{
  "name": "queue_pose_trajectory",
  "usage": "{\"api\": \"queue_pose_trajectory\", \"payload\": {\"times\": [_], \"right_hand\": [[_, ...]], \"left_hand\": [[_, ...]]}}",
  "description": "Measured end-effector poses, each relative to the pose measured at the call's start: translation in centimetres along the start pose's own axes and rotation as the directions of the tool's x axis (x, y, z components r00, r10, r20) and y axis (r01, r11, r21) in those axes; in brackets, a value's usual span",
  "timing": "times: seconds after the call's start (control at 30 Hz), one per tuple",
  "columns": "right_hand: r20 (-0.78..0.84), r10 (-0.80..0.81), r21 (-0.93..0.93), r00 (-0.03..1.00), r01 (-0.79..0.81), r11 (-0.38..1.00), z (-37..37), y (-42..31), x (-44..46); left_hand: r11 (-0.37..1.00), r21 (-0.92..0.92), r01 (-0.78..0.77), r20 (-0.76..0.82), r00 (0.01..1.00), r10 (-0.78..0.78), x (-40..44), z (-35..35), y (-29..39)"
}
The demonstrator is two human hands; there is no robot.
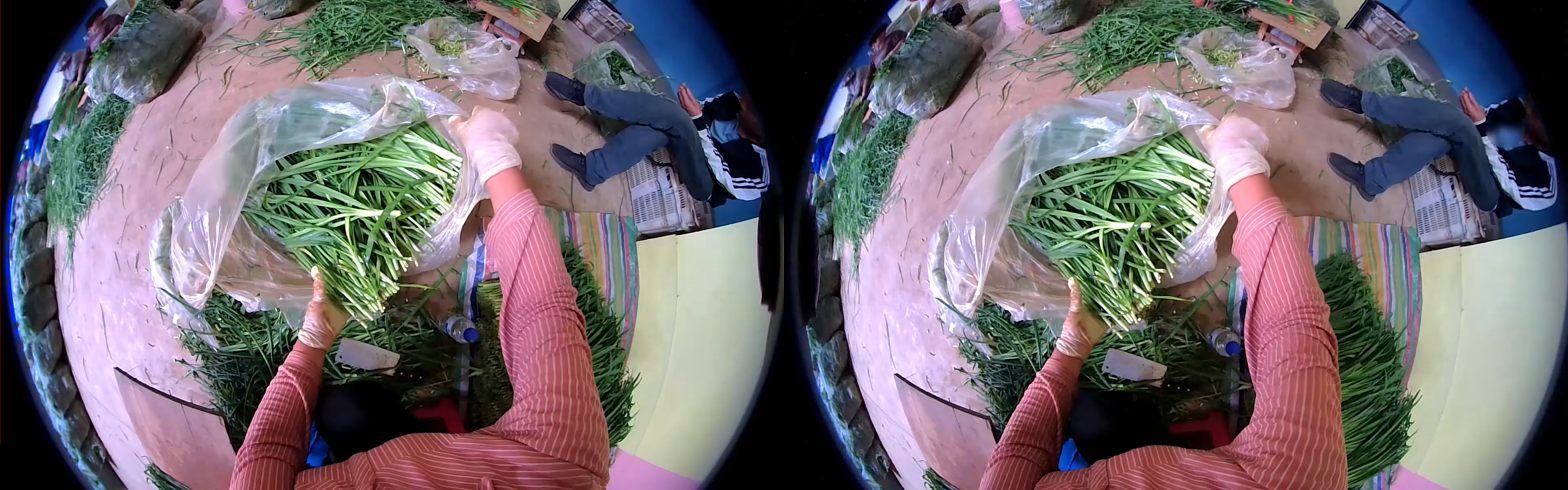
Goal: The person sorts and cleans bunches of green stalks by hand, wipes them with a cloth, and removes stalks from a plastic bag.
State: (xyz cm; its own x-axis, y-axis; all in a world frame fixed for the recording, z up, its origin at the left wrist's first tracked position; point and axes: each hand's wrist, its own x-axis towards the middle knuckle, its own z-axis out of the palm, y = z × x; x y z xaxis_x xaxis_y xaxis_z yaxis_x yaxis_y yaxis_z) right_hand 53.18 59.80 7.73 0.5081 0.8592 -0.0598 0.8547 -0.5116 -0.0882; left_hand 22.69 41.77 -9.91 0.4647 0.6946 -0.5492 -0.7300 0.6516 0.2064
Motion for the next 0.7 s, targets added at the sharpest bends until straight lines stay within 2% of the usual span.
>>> {"api": "queue_pose_trajectory", "payload": {"times": [0.07,0.2,0.27,0.4,0.47,0.5,0.53,0.57,0.6,0.63,0.7], "right_hand": [[0.003,-0.044,-0.108,0.999,0.044,0.993,0.0,-0.4,-1.1],[0.062,-0.154,-0.123,0.986,0.161,0.979,2.2,1.5,0.6],[-0.038,-0.219,-0.163,0.975,0.210,0.964,5.1,3.3,2.7],[-0.059,-0.158,-0.225,0.986,0.141,0.964,6.8,7.4,3.9],[-0.023,0.090,-0.131,0.996,-0.092,0.987,5.8,7.2,2.2],[-0.022,0.088,-0.131,0.996,-0.090,0.987,5.3,7.3,2.4],[0.161,0.157,0.102,0.974,-0.174,0.979,4.6,7.6,2.8],[0.346,0.178,0.308,0.921,-0.290,0.906,4.0,8.0,3.1],[0.315,0.106,0.308,0.943,-0.207,0.929,3.2,8.2,2.7],[0.314,0.111,0.304,0.943,-0.211,0.929,1.9,7.7,1.5],[-0.011,0.010,0.077,1.000,-0.009,0.997,0.1,5.8,-1.2]], "left_hand": [[1.000,0.001,-0.008,0.002,1.000,0.008,-0.1,0.4,0.0],[0.999,0.032,-0.021,0.035,0.999,0.019,-0.3,0.6,0.0],[0.999,0.034,-0.015,0.047,0.999,0.013,-0.3,0.3,0.0],[0.999,0.044,0.005,0.011,1.000,-0.005,-0.3,0.5,0.2],[0.997,0.078,-0.030,0.007,1.000,0.029,-0.4,0.7,0.2],[0.997,0.078,-0.031,0.005,1.000,0.030,-0.4,0.7,0.2],[0.997,0.066,-0.027,0.009,1.000,0.027,-0.5,0.7,0.2],[0.998,0.055,-0.021,0.015,1.000,0.020,-0.4,0.7,0.2],[1.000,0.025,0.001,0.025,1.000,-0.002,-0.2,0.6,0.2],[1.000,0.024,0.007,0.027,1.000,-0.007,0.0,0.6,0.0],[1.000,0.001,-0.017,0.023,1.000,0.017,0.2,0.5,-0.2]]}}
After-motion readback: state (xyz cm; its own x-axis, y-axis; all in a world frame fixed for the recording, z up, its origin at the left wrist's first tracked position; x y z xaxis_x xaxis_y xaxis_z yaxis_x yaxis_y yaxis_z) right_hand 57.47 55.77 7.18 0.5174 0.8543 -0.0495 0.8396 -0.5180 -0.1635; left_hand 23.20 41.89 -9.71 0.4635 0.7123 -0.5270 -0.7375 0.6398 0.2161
